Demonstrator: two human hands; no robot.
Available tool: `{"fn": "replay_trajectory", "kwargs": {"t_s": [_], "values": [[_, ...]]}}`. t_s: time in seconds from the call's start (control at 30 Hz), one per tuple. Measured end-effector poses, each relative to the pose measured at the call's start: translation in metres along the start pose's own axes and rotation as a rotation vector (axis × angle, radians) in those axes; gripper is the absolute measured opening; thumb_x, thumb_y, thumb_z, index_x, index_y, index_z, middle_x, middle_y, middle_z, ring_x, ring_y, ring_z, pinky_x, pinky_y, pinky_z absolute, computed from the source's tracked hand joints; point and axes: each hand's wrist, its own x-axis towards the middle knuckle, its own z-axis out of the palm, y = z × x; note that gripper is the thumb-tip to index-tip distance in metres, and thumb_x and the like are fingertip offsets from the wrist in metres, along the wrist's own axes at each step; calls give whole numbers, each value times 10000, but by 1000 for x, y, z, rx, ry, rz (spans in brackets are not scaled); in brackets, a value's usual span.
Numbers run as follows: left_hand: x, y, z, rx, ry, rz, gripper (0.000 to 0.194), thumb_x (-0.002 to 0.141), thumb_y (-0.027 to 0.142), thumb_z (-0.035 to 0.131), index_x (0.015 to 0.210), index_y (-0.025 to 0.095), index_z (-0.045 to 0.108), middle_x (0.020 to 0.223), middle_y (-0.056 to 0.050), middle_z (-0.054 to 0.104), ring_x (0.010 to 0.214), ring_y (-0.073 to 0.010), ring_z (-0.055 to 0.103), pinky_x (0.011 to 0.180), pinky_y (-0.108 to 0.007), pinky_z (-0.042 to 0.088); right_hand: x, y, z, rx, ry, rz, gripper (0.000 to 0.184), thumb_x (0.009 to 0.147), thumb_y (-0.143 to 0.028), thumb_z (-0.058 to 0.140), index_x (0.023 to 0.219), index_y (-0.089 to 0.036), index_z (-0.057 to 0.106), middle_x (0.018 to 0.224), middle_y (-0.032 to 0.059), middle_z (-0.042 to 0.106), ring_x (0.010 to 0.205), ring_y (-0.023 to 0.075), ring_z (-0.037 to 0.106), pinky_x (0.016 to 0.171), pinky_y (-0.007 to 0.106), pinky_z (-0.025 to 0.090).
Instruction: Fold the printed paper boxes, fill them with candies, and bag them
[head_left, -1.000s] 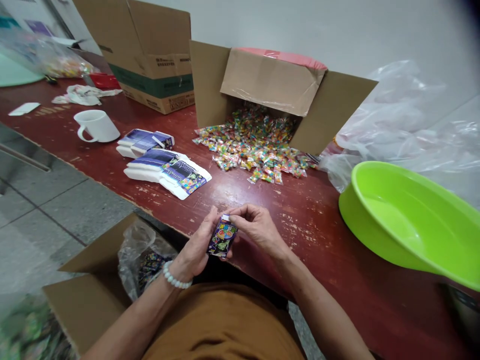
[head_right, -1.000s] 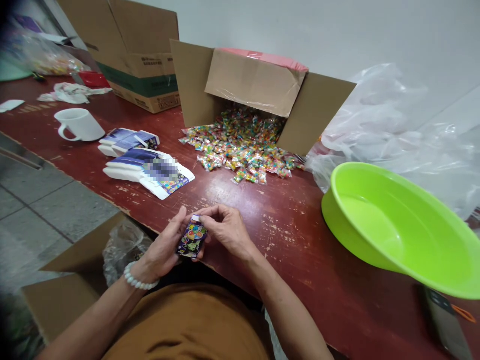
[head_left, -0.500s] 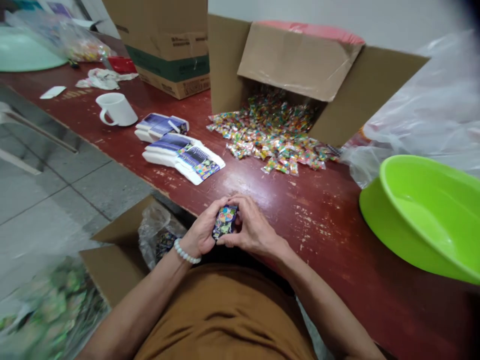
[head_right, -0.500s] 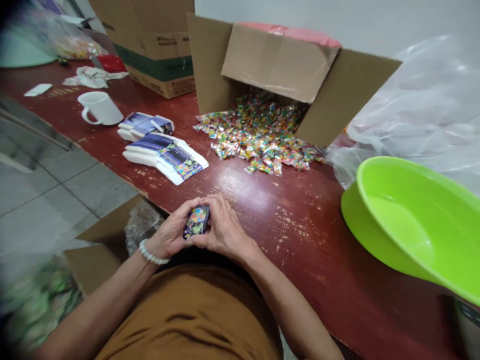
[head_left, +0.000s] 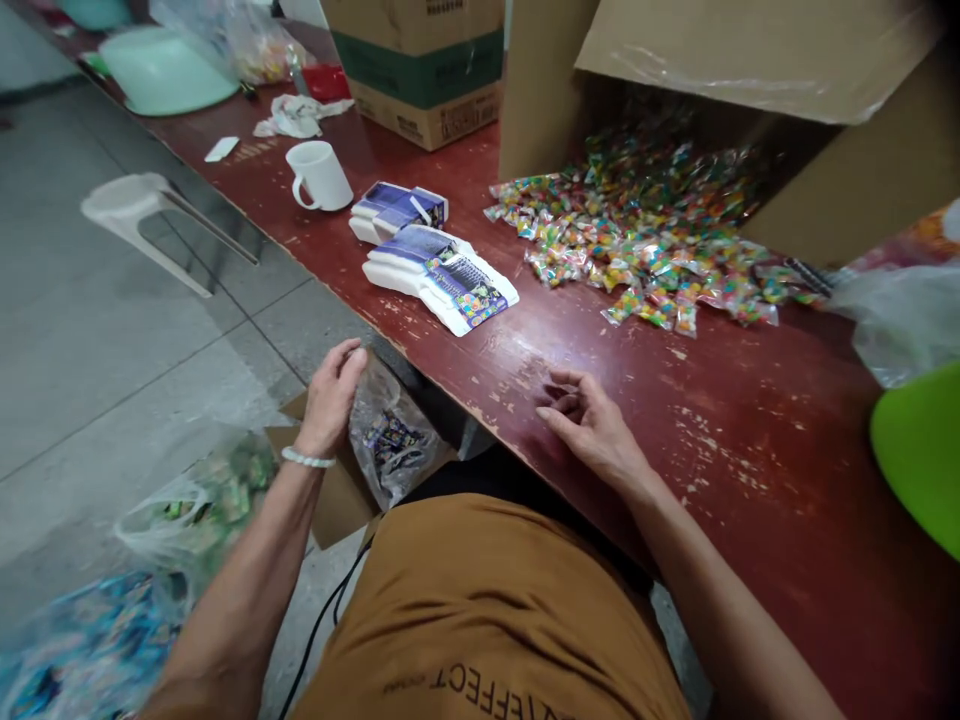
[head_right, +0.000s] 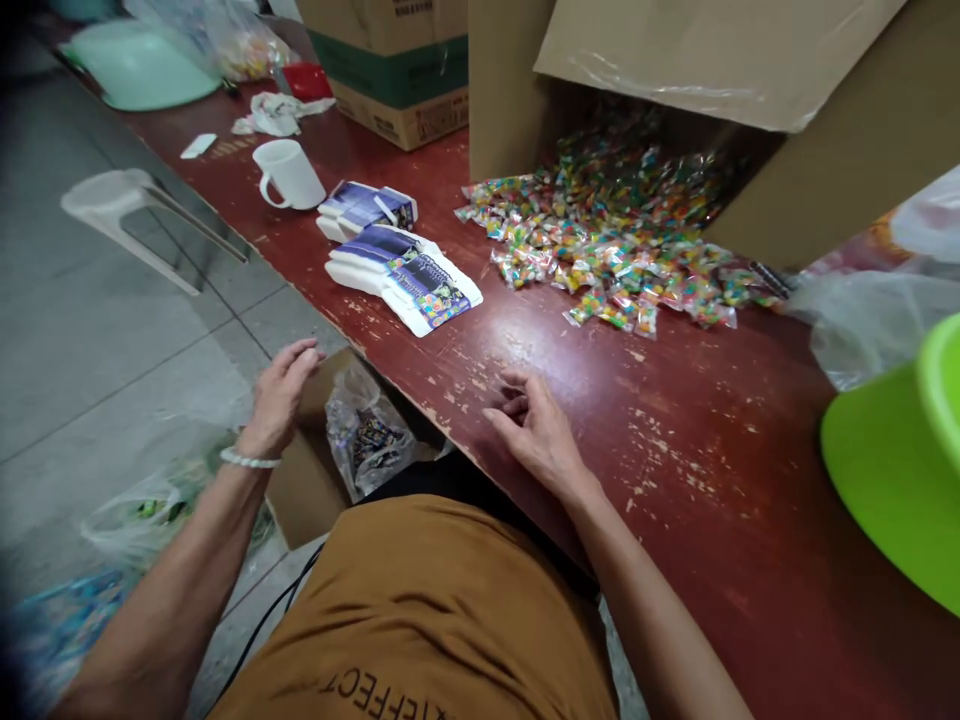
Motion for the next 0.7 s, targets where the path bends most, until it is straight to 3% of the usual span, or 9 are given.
{"fn": "replay_trajectory", "kwargs": {"t_s": [0.17, 0.3, 0.47, 0.7], "values": [[18, 56, 65, 450, -74, 461, 370, 895, 410, 543, 1176, 203, 666, 1119, -91, 675, 999, -250, 585, 924, -385, 422, -3, -10, 8, -276, 11, -94, 269, 823, -294, 626, 1082, -227, 602, 998, 41, 681, 789, 169, 638, 763, 332, 500], [34, 87, 109, 855, -129, 504, 512, 865, 558, 567, 1240, 214, 626, 1207, -164, 598, 1074, -351, 502, 838, -427, 389, -3, -9, 7, -281, 28, -110, 240, 834, -279, 607, 1065, -214, 611, 964, 35, 680, 757, 160, 625, 744, 308, 487], [48, 88, 120, 970, -205, 480, 473, 870, 591, 545, 1116, 199, 641, 1187, -175, 574, 1088, -359, 488, 809, -419, 383, 2, -4, 5, -250, 56, -91, 204, 840, -263, 587, 1030, -203, 630, 868, 25, 669, 719, 159, 609, 727, 299, 471], [53, 94, 118, 991, -218, 443, 476, 889, 552, 523, 1179, 182, 595, 1192, -181, 579, 1084, -367, 506, 833, -446, 395, 7, -10, 2, -210, 85, -43, 210, 800, -259, 583, 991, -205, 653, 835, 18, 675, 704, 162, 611, 714, 299, 465]]}}
